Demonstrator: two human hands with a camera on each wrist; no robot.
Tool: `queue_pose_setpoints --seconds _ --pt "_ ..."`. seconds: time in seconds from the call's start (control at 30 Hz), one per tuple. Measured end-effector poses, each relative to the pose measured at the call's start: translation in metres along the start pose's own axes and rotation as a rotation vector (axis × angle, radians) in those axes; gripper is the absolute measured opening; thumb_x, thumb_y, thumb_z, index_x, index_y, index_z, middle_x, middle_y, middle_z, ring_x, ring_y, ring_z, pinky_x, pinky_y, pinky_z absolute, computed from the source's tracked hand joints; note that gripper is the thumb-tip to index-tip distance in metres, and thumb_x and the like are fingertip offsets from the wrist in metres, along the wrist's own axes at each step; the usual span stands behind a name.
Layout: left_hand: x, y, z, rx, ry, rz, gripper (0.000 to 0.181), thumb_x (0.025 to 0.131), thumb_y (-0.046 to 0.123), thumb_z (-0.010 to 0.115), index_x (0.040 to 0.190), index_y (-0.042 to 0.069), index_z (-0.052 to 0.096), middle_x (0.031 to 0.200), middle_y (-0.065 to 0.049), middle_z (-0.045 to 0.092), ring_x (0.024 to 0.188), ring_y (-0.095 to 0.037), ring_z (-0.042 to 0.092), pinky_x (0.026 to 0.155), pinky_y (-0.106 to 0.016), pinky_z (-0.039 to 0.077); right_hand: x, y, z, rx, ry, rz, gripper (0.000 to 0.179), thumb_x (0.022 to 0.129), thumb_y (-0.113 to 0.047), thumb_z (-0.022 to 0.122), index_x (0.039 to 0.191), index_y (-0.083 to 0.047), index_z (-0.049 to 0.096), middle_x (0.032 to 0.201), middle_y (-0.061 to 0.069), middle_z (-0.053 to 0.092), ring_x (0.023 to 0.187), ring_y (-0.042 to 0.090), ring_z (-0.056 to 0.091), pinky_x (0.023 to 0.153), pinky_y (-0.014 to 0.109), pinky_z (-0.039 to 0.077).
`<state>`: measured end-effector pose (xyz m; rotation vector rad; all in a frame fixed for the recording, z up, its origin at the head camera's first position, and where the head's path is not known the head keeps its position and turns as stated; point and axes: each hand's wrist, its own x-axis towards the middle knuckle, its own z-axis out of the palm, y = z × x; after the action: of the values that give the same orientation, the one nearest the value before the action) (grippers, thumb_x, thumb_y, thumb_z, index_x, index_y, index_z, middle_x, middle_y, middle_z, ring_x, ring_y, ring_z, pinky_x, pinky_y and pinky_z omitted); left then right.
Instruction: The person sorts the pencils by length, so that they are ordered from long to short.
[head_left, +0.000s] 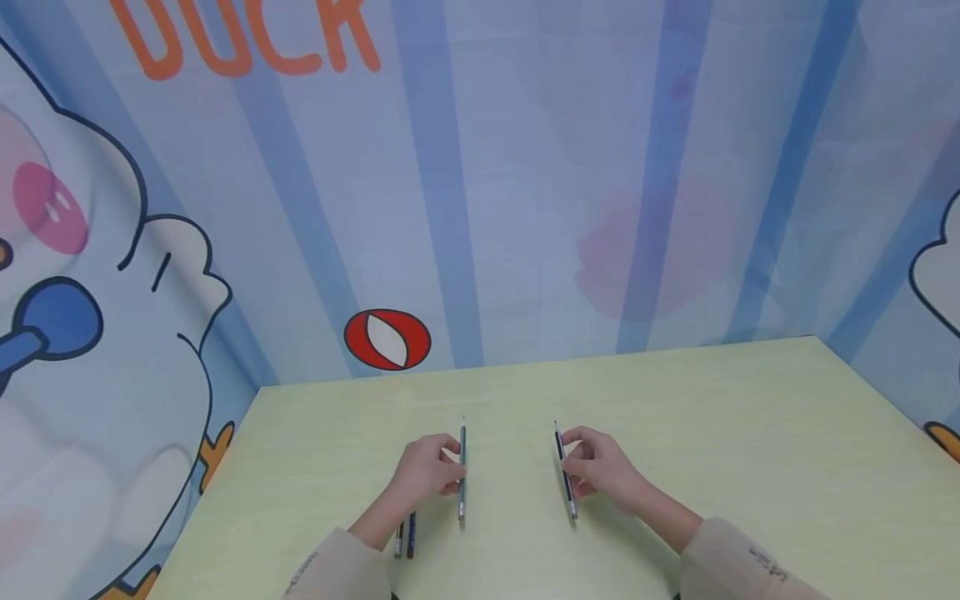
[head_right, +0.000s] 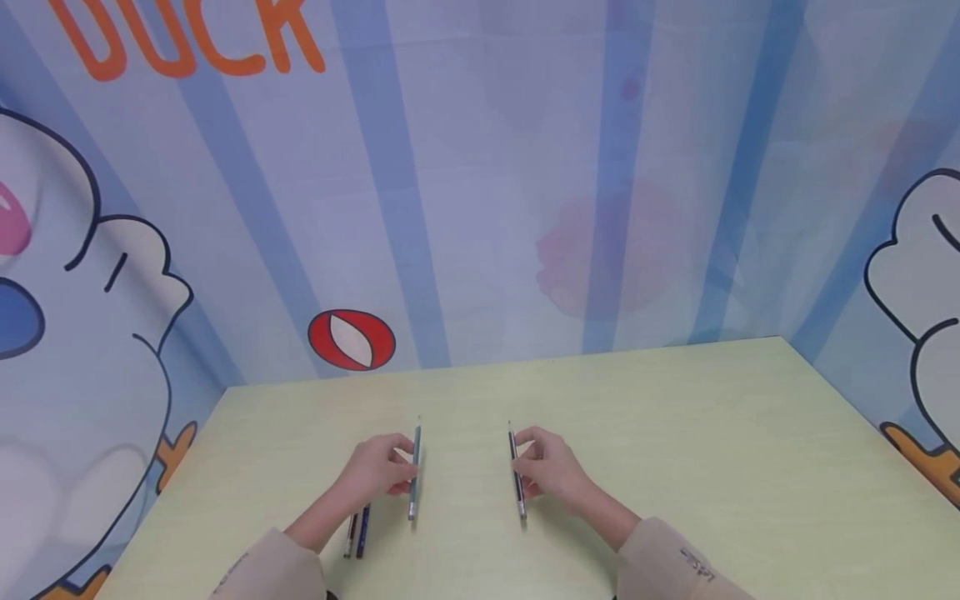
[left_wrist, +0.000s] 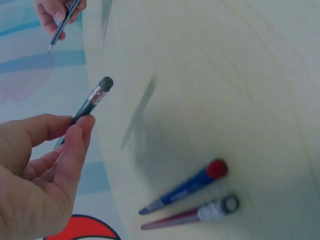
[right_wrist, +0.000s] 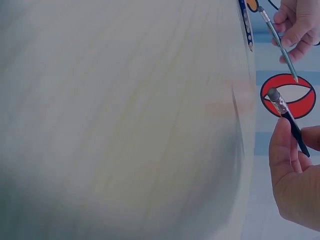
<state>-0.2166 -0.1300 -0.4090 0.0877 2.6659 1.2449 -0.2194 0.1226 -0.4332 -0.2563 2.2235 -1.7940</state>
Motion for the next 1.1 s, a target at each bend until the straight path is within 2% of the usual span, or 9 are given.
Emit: queue_pose_setpoints --seconds 0.27,0.47,0.57,0.7,1.1 --pt "-0.001 -0.015 -0.013 0.088 0.018 -0.066 0.021 0.076 0.003 0.061 0.096 -0.001 0.058 0.070 -0.006 0.061 0.053 -0.010 0.058 0.051 -0.023 0.049 0.000 0.002 -0.002 -0.006 0.007 0.001 0.034 0.082 -0.001 0.051 0.114 0.008 0.041 0.070 0.003 0.053 0.053 0.013 0.051 0.051 0.030 0.049" --pt "-0.002 -0.018 -0.018 0.163 0.038 -0.146 0.015 0.074 0.001 0.063 0.088 0.000 0.060 0.064 -0.005 0.060 0.051 -0.010 0.057 0.049 -0.021 0.047 -0.001 0.001 -0.002 -0.004 0.006 -0.005 0.035 0.082 -0.001 0.051 0.114 0.009 0.040 0.070 0.003 0.053 0.055 0.013 0.051 0.051 0.031 0.049" --pt "-0.003 -0.019 -0.019 0.182 0.050 -0.161 0.010 0.072 0.000 0.063 0.082 0.000 0.060 0.061 -0.005 0.059 0.049 -0.010 0.056 0.048 -0.019 0.046 -0.002 0.001 -0.003 -0.008 0.006 -0.007 0.035 0.082 -0.001 0.051 0.114 0.009 0.040 0.070 0.003 0.053 0.056 0.013 0.051 0.052 0.031 0.049" --pt "-0.004 -0.022 -0.020 0.210 0.058 -0.157 0.008 0.071 -0.001 0.062 0.079 0.001 0.059 0.059 -0.004 0.059 0.049 -0.010 0.056 0.046 -0.018 0.045 -0.002 0.001 -0.004 -0.012 0.007 0.000 0.035 0.082 -0.001 0.051 0.113 0.009 0.041 0.070 0.003 0.053 0.057 0.013 0.052 0.052 0.030 0.050" --pt "-0.006 -0.031 -0.014 0.255 0.061 -0.114 0.015 0.070 -0.001 0.063 0.084 -0.001 0.059 0.061 -0.004 0.056 0.047 -0.009 0.053 0.043 -0.016 0.042 -0.002 0.002 -0.005 -0.007 0.000 0.004 0.034 0.082 -0.001 0.051 0.113 0.010 0.040 0.069 0.002 0.052 0.057 0.012 0.051 0.053 0.029 0.049"
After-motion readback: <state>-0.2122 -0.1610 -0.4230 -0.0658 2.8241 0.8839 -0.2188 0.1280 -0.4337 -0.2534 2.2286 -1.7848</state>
